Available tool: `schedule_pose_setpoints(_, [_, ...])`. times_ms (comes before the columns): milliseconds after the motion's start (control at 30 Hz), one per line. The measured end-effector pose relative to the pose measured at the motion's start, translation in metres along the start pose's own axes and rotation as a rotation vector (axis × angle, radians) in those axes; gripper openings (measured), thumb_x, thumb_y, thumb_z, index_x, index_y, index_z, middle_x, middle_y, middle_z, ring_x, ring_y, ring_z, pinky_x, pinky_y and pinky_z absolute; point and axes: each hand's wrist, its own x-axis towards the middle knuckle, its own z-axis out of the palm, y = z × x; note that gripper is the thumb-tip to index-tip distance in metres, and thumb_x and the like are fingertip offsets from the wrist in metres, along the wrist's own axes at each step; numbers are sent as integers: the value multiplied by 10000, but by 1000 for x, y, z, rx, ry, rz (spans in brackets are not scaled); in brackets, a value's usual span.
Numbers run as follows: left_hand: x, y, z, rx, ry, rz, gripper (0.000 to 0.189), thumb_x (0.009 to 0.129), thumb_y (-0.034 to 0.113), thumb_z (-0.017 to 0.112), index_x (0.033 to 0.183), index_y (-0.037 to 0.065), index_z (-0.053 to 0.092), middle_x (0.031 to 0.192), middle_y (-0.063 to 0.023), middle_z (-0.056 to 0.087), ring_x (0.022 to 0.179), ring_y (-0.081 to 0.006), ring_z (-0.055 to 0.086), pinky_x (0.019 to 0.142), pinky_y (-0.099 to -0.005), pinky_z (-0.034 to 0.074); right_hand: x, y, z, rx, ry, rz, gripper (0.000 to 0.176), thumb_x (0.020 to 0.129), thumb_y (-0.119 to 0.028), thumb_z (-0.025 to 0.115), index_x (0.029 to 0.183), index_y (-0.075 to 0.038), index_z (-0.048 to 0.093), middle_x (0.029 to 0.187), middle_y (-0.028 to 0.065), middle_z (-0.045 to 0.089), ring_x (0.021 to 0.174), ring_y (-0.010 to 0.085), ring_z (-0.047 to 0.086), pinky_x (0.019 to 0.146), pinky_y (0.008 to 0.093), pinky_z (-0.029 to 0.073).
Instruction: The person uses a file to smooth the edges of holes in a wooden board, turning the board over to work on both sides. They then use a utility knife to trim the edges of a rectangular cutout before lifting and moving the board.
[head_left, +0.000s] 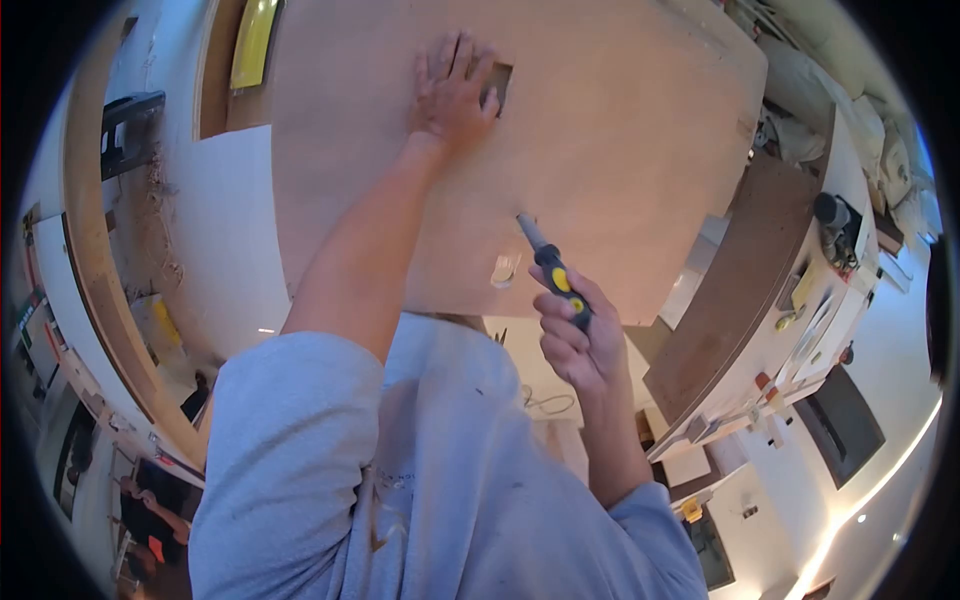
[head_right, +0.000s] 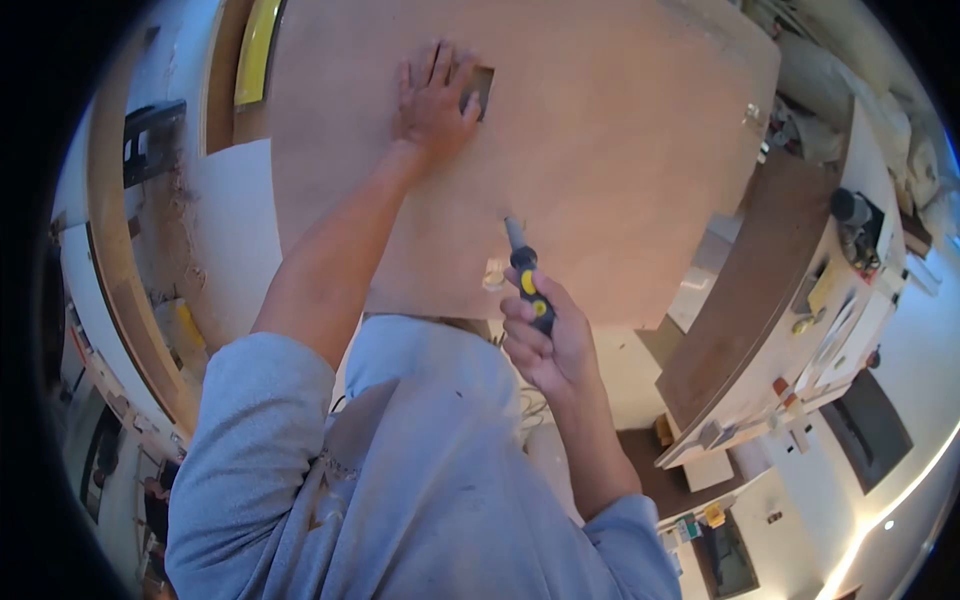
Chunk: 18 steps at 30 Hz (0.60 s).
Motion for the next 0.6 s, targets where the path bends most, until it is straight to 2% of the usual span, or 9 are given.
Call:
schedule_pose_setpoints(67, [8,4,-2,-9,15,5,698,871,374,576,1514,237,343,1603,-122,242,1503,-281,153,1180,-600,100,-13,10,11,-136,35,-31,198,994,-271,516,1089,-100,490,693,27,484,382,80,311,359,237,271])
schedule_pose_setpoints(100, [9,3,1,-11,25,3,699,870,376,577,1514,237,343,1603,-122,241,1503,-281,151,1180,-601,99,8,11,14,-207,144,-39,116,990,-213,502,1047,-113,484,697,35,493,367,78,292,348,242,259])
schedule_pose_setpoints(200, [2,3,2,-15,37,1,701,870,381,574,1515,237,341,1606,-121,234,1503,-284,149,1179,-603,103,82,6,-12,-555,331,-150,111,982,-173,476,1073,-111,461,688,41,489,373,87,325,339,253,263])
schedule_pose_setpoints(300, [10,2,6,-3,71,20,706,872,383,569,1521,240,330,1611,-120,218,1504,-287,142,1179,-604,102,38,11,-20,-948,306,-53,279,969,-163,462,1229,-81,401,694,50,501,405,99,378,356,257,301])
schedule_pose_setpoints(400, [3,-1,8,-2,39,22,712,874,382,566,1527,243,319,1616,-118,203,1506,-290,135,1181,-604,94,-17,36,-15,-1205,320,-29,456,971,-209,495,1342,-13,316,674,50,513,431,92,398,392,246,314])
schedule_pose_setpoints(433, [6,0,7,-6,36,25,713,874,381,565,1529,244,316,1618,-117,199,1506,-291,134,1181,-603,91,-7,38,-20,-1380,329,-123,495,958,-200,494,1360,9,296,674,55,518,470,104,454,407,244,341])
schedule_pose_setpoints(533, [7,1,5,28,4,12,712,878,383,563,1531,253,313,1619,-112,197,1508,-289,130,1181,-605,86,69,31,-70,-1752,417,-242,615,932,-193,493,1425,54,220,708,70,526,571,167,574,426,286,433])
schedule_pose_setpoints(567, [8,-1,5,28,16,10,707,880,383,561,1530,254,316,1619,-111,200,1508,-289,130,1181,-605,83,71,33,-56,-1691,459,-213,533,929,-223,512,1353,30,311,734,60,534,490,135,508,393,269,392])
schedule_pose_setpoints(600, [7,-2,6,22,19,16,703,881,383,559,1529,255,319,1618,-111,203,1508,-290,130,1181,-605,80,59,23,-40,-1406,397,-138,481,931,-231,519,1305,16,345,735,57,532,461,122,470,380,264,369])
